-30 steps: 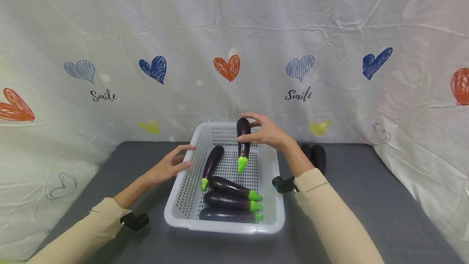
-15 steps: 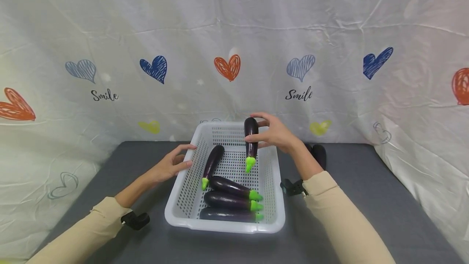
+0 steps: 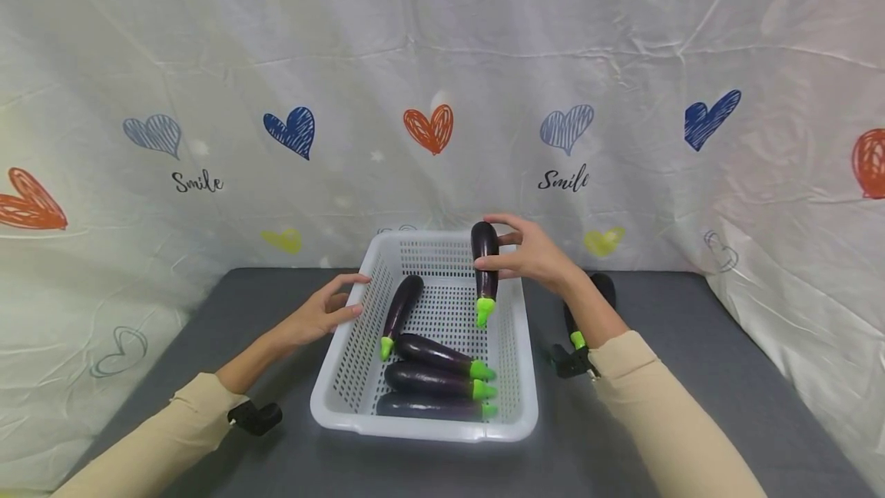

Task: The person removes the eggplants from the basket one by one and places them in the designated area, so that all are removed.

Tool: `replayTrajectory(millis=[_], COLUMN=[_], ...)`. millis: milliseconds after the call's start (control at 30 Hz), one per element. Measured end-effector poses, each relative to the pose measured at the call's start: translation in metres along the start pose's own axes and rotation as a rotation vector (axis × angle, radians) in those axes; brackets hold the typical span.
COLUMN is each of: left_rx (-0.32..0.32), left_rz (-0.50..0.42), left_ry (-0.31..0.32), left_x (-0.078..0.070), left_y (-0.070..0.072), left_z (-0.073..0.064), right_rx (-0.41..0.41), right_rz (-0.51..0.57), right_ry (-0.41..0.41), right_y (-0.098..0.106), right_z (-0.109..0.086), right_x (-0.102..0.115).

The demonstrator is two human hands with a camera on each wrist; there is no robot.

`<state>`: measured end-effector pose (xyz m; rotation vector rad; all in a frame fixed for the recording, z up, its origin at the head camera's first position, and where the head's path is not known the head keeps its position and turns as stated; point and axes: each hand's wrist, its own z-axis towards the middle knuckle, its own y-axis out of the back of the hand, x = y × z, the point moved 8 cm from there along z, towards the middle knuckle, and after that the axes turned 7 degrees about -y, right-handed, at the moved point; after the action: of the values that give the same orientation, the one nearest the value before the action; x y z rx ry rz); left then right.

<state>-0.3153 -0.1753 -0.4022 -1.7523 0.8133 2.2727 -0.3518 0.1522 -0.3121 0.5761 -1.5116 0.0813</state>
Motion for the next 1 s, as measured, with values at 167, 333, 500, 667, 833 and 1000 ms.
replayTrajectory(millis=[167, 333, 500, 667, 833, 1000], left_rx=[-0.007, -0.013, -0.015, -0.008, -0.001, -0.006], left_rz=[0.007, 0.008, 0.006, -0.001, 0.002, 0.004], left_ry=[0.004, 0.009, 0.011, 0.008, 0.002, 0.004], left_x=[0.000, 0.001, 0.001, 0.000, -0.001, -0.001], left_y=[0.000, 0.000, 0.000, -0.001, -0.001, 0.000], left_z=[0.000, -0.001, 0.000, 0.000, 0.000, 0.000], right_rx=[0.007, 0.024, 0.019, -0.008, -0.033, -0.053], right_rz=[-0.041, -0.045, -0.035, -0.013, -0.004, -0.016], right_ry=[0.013, 0.013, 0.015, 0.014, 0.021, 0.019], right_y=[0.004, 0.007, 0.013, 0.022, 0.030, 0.037], right_z=[-0.005, -0.010, -0.016, -0.023, -0.032, -0.037], right_x=[-0.002, -0.006, -0.012, -0.019, -0.021, -0.026])
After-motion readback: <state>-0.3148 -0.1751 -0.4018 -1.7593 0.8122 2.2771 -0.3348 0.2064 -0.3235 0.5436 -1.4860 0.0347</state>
